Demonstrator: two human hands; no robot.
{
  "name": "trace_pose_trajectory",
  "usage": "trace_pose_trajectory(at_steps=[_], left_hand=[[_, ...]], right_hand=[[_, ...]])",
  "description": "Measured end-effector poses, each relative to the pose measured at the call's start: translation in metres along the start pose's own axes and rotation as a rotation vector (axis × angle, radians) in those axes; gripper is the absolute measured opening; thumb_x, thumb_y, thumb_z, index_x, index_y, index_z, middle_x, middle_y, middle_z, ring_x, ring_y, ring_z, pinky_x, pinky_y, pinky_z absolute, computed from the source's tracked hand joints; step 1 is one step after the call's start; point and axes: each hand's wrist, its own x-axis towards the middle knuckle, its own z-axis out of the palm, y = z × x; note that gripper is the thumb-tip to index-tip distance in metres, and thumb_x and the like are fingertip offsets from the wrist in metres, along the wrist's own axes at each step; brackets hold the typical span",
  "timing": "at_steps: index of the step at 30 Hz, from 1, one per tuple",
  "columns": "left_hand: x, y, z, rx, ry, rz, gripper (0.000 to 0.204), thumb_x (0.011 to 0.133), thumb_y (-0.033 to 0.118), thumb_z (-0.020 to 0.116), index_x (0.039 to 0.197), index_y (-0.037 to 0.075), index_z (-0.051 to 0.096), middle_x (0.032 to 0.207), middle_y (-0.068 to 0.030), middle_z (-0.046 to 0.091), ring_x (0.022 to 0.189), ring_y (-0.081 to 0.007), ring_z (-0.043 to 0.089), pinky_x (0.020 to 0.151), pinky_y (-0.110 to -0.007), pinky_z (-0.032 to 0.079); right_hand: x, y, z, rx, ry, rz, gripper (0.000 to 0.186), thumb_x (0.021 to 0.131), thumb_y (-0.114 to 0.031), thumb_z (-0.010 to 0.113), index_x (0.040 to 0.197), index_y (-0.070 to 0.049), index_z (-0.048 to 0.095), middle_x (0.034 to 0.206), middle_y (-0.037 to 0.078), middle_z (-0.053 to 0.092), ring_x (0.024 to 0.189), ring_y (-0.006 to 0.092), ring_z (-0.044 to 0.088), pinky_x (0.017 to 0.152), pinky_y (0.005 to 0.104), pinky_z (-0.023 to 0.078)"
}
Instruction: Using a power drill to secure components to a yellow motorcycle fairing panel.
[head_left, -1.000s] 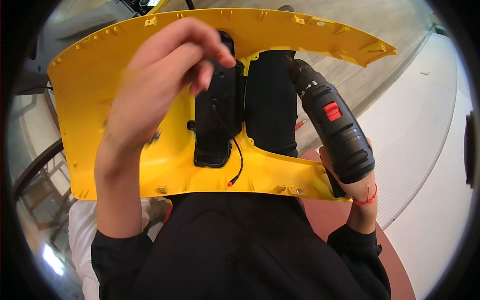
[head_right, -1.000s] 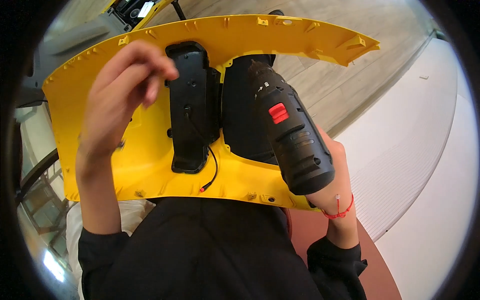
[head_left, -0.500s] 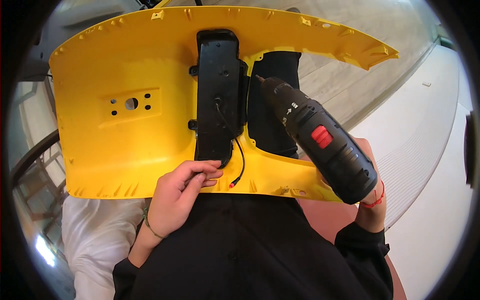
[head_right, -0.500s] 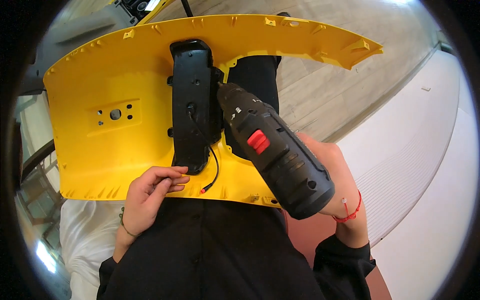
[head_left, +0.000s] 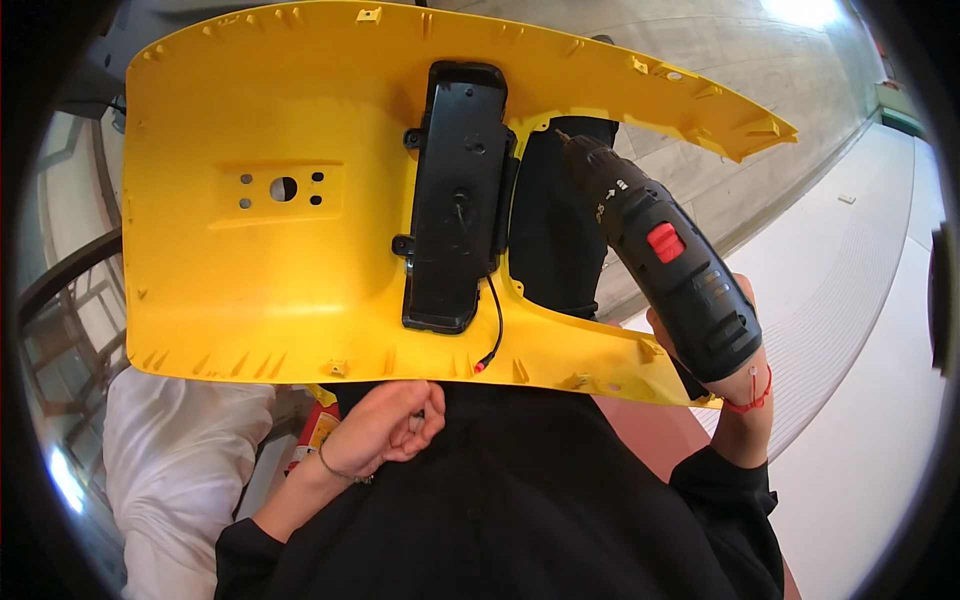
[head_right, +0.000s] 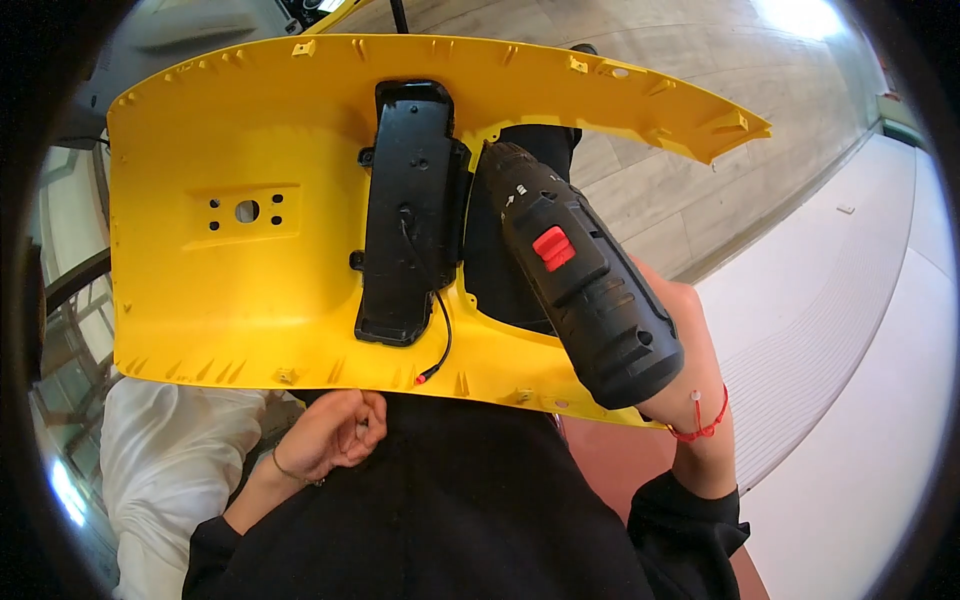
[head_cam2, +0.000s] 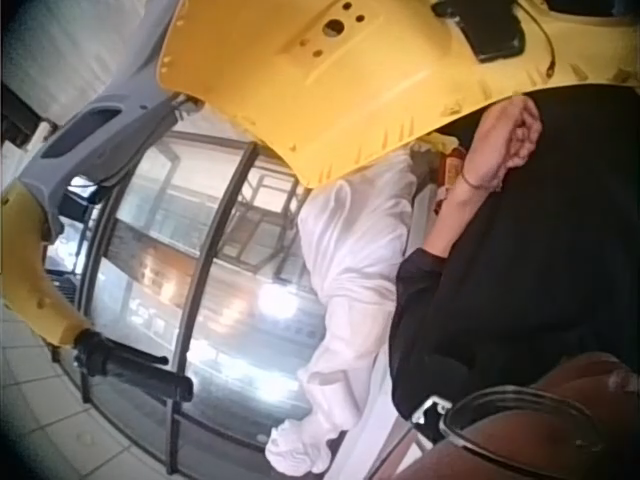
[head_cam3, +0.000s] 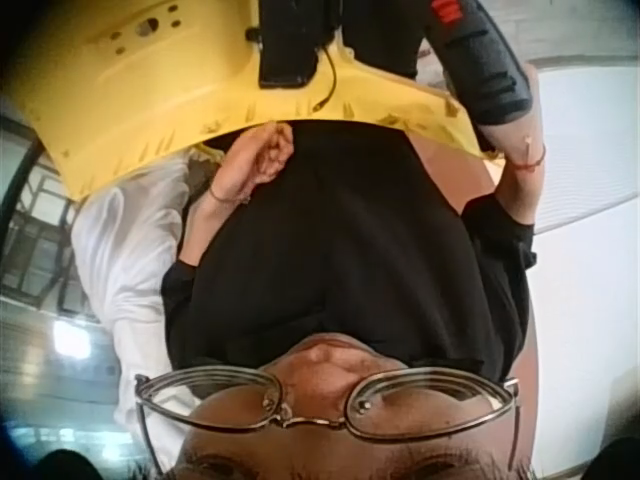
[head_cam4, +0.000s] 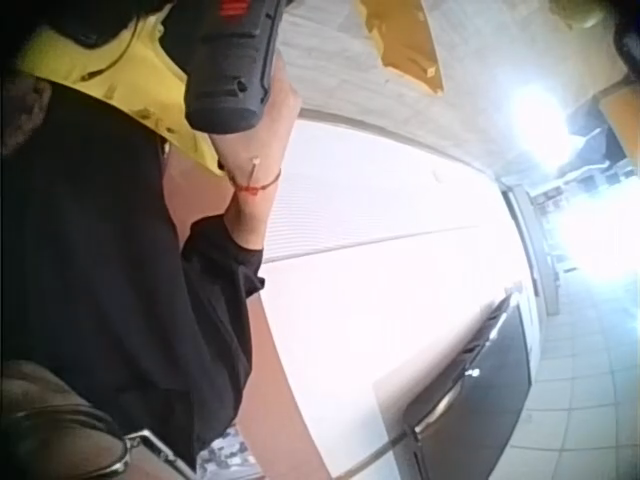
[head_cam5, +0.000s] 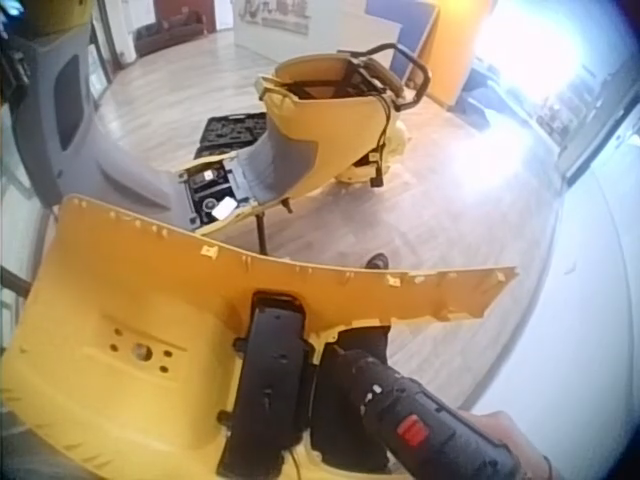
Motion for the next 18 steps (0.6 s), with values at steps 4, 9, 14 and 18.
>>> trace_pose_trajectory(at_steps=[4,9,14,18], left_hand=[[0.015,0.003,0.002,-0.231,0.146,0.114,0.023,0.094,0.029,0.046,0.086,0.008,0.049,0.068,0.0004,0.046,0.049,-0.0033,0.036,0.039,-0.015,0.023],[0.028,-0.011,-0.008,-0.071,0.361,0.316,0.008,0.087,0.014,0.052,0.089,0.007,0.049,0.066,0.0013,0.042,0.049,-0.0048,0.034,0.041,-0.017,0.023],[0.016,0.002,-0.003,-0.122,0.325,0.325,0.006,0.085,0.011,0.051,0.082,0.007,0.048,0.064,0.0018,0.041,0.047,-0.0041,0.032,0.039,-0.018,0.022],[0.013,0.007,-0.002,-0.091,0.274,0.339,0.007,0.085,0.012,0.051,0.08,0.008,0.047,0.063,0.002,0.041,0.044,-0.0033,0.029,0.039,-0.017,0.021]], right_hand=[[0.0,0.001,0.003,0.043,0.017,0.046,0.044,0.064,-0.009,0.071,0.105,0.002,0.057,0.079,0.009,0.063,0.068,0.0137,0.056,0.067,0.0253,0.046],[0.0,-0.008,0.007,0.105,0.038,-0.029,0.013,0.068,0.0,0.067,0.079,-0.001,0.059,0.065,0.002,0.056,0.056,0.0109,0.049,0.055,0.0232,0.044],[-0.004,-0.004,0.006,0.084,0.04,-0.021,0.014,0.068,0.0,0.067,0.08,-0.002,0.059,0.066,0.002,0.056,0.057,0.0105,0.05,0.055,0.023,0.044],[-0.015,0.003,0.008,-0.063,0.104,-0.157,0.02,0.069,0.0,0.066,0.087,-0.002,0.059,0.073,0.003,0.058,0.061,0.0101,0.052,0.056,0.023,0.044]])
